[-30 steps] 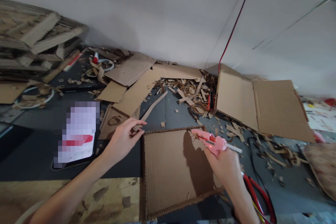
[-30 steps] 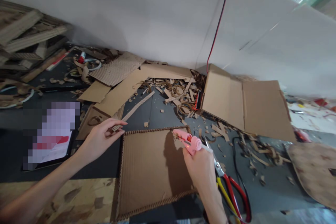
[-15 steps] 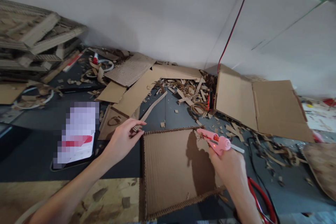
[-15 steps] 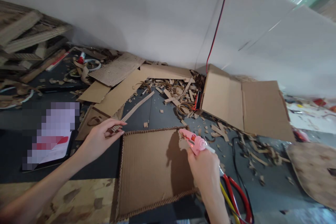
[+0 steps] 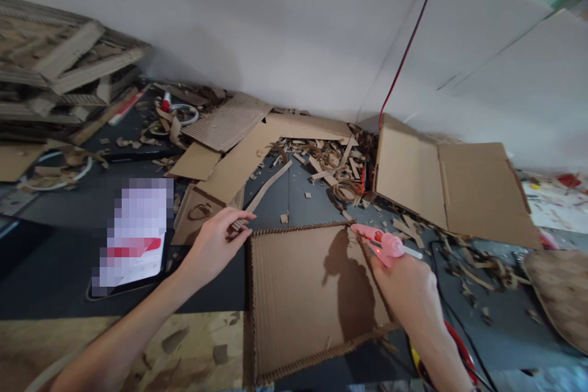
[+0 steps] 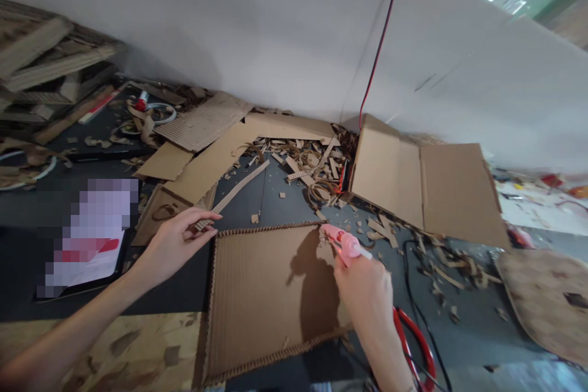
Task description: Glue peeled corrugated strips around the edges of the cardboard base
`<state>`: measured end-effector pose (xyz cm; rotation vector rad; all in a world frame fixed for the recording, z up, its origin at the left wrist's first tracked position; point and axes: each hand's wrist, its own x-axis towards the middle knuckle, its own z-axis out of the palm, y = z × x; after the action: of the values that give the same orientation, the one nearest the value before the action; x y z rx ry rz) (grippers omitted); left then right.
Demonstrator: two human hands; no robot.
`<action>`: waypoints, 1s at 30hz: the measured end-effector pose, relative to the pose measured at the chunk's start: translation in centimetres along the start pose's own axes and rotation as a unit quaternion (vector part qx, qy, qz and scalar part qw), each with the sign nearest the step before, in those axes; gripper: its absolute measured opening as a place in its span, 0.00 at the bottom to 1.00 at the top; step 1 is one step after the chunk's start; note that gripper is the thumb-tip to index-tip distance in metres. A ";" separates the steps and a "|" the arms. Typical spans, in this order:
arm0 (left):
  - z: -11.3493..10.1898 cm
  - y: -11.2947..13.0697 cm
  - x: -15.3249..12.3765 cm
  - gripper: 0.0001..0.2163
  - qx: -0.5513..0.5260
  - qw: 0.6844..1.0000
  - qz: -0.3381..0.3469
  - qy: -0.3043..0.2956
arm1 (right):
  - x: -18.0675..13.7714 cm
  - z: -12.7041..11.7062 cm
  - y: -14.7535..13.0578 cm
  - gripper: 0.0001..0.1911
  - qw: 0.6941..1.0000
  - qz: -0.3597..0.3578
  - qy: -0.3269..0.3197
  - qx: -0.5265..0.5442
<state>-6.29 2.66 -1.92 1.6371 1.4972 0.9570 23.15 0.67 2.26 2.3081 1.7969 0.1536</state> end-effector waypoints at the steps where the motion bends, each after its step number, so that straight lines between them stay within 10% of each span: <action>1: 0.0 0.0 0.0 0.09 -0.002 1.000 0.001 0.000 | 0.1 -0.2 0.0 0.15 1.000 -0.001 0.002 -0.003; 22: 0.0 -0.3 -0.1 0.09 0.009 1.000 0.020 0.005 | 3.5 -1.8 4.2 0.15 0.966 0.023 -0.120 0.226; 30: -0.2 0.4 0.0 0.09 0.038 0.998 0.038 0.011 | 6.0 1.9 8.4 0.19 0.932 0.013 0.001 0.363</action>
<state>-6.25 2.67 -1.43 1.7543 1.5127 0.9734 33.02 4.26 2.04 2.7808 2.0662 -0.6088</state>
